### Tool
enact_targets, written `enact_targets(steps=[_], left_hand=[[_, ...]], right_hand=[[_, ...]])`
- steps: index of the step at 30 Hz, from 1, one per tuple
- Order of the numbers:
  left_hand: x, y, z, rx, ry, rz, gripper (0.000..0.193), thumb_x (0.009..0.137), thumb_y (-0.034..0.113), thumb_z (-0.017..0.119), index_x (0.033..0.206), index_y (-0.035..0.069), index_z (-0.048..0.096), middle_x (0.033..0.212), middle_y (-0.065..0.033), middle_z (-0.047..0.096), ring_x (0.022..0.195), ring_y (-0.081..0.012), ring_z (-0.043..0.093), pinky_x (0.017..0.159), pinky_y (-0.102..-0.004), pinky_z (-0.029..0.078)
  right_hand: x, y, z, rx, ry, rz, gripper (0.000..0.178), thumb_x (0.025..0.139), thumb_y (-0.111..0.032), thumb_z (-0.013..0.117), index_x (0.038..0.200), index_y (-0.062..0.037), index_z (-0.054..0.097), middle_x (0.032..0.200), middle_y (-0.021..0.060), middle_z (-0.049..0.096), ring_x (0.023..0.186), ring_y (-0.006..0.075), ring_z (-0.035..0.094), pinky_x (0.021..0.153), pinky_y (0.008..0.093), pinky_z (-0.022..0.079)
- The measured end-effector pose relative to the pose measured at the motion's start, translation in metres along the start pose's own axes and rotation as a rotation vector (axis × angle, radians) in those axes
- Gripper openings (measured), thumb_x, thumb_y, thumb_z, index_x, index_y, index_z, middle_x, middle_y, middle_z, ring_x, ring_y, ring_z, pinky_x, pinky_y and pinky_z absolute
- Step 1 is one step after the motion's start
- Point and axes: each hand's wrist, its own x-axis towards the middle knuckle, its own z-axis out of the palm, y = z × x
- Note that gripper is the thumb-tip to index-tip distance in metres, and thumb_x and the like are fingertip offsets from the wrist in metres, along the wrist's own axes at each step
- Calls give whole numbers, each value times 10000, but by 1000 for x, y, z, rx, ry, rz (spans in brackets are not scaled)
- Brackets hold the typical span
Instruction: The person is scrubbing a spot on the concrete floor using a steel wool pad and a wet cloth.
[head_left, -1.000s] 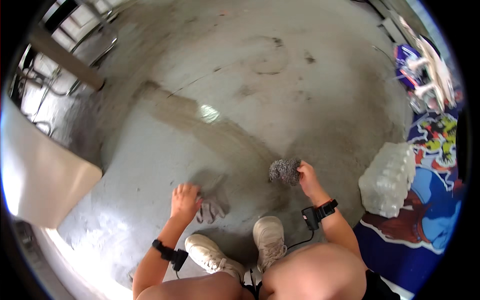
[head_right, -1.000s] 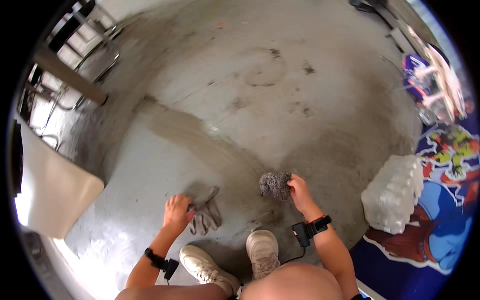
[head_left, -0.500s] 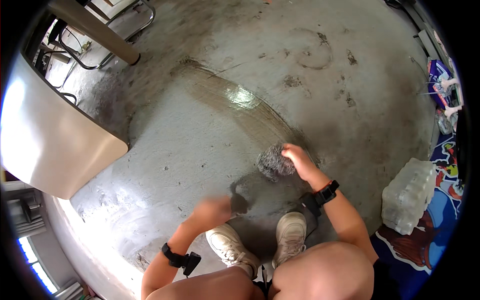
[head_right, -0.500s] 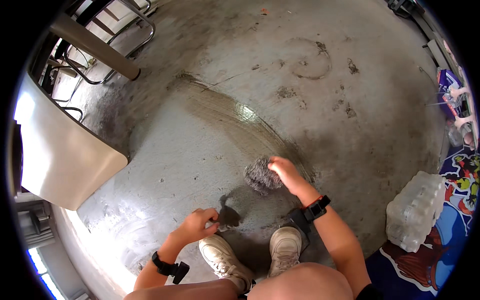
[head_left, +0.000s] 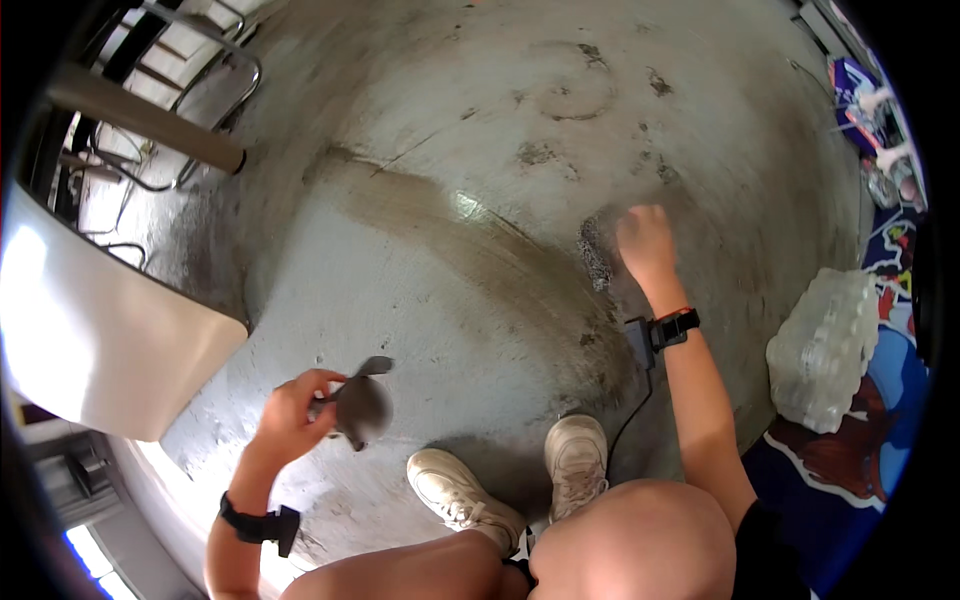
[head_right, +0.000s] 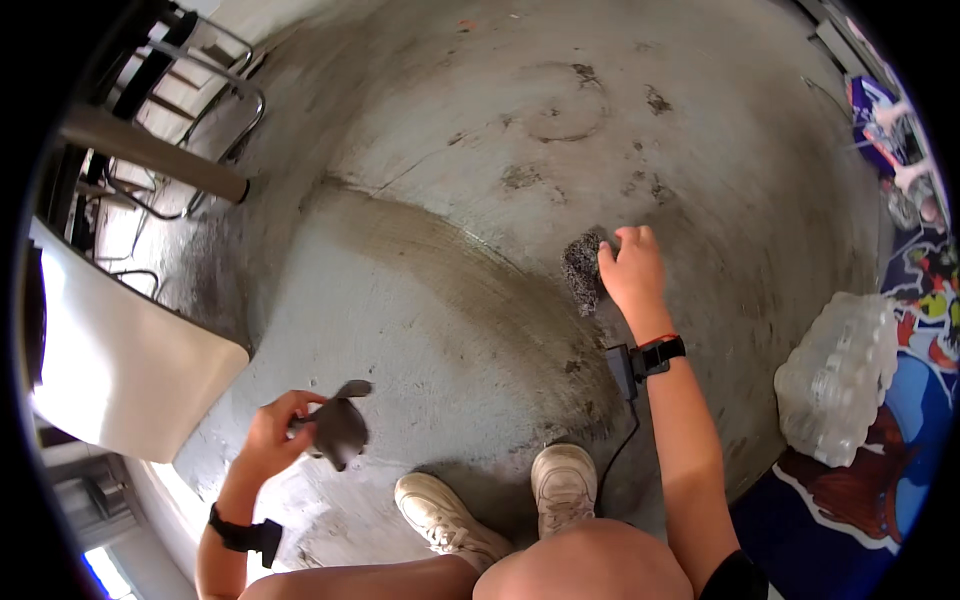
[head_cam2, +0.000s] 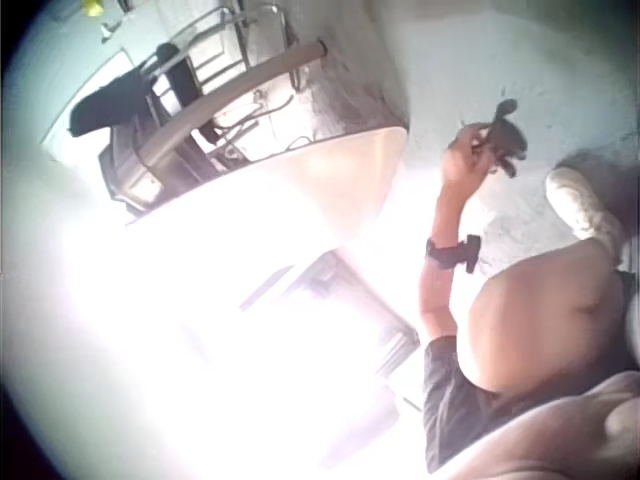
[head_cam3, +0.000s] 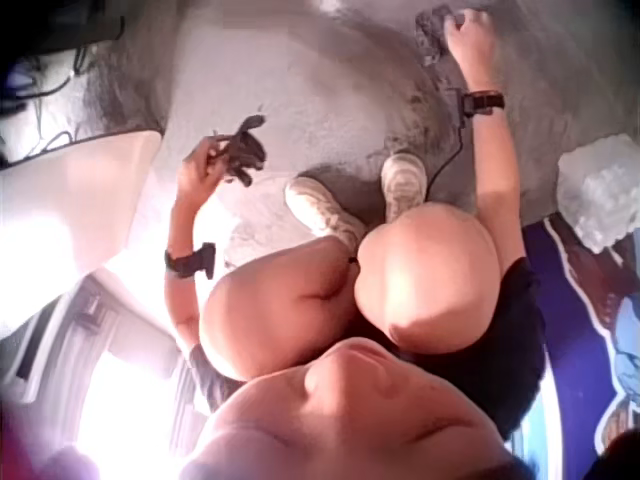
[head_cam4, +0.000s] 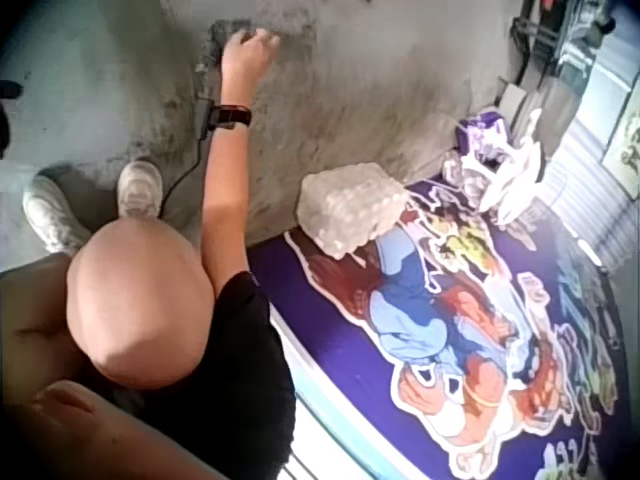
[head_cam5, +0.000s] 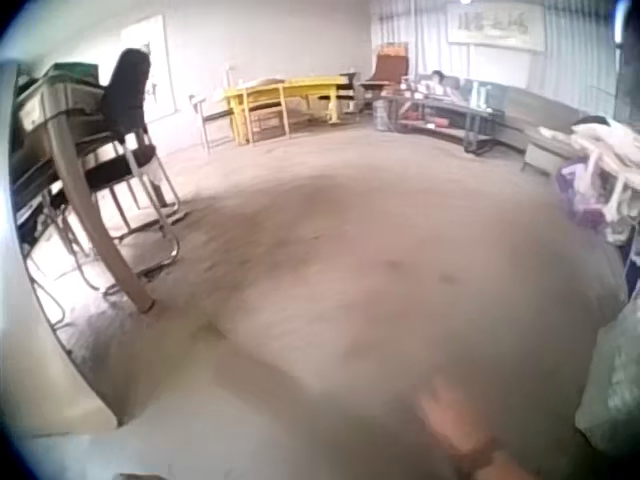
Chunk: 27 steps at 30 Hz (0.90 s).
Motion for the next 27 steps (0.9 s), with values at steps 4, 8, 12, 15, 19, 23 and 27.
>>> enact_targets(steps=[4,8,12,15,19,23,27], left_hand=[[-7,13,-66,125,35,-65,316,780,32,645,1093,43,680,822,-112,663,641,-223,666,618,-345,549],[5,39,-141,260,47,63,339,747,4,610,1076,34,685,783,-111,630,632,-217,621,588,-320,498],[40,104,-175,284,35,141,286,725,-3,593,1005,-3,653,797,-102,641,665,-186,603,631,-323,487],[69,161,-176,198,-25,222,138,761,50,606,885,-3,575,855,-77,643,732,-131,576,674,-279,468],[133,194,-88,-352,-184,197,105,833,106,650,884,36,590,824,-12,606,745,-85,543,652,-264,450],[163,179,30,-625,-251,92,118,861,127,670,891,45,591,788,1,594,714,-74,533,611,-266,439],[168,187,119,-759,-254,77,128,894,123,694,908,71,578,833,33,589,745,-44,512,632,-234,414]], right_hand=[[-18,-6,-24,-22,71,-173,297,929,-257,656,1136,-45,632,1219,139,582,1081,337,603,902,437,512],[-35,-25,-46,346,-129,-163,205,922,-218,664,1065,-73,634,1142,110,598,945,298,631,808,415,520],[-54,-40,-66,591,-227,-251,212,910,-212,682,1068,-83,625,1101,100,608,879,268,641,751,385,525],[-61,-63,-85,851,-443,-243,430,933,-281,697,1286,-77,561,1266,124,600,1114,248,637,889,389,522],[-75,-68,-81,1472,-596,-213,714,948,-338,709,1479,-21,351,1444,153,521,1279,249,555,1040,401,457],[-101,-69,-69,1873,-703,113,578,942,-165,712,1416,-31,411,1351,139,570,1213,193,578,986,351,472],[-132,-5,-59,1713,-612,421,427,939,-71,682,1308,-35,471,1231,89,592,1121,142,586,925,299,479]])
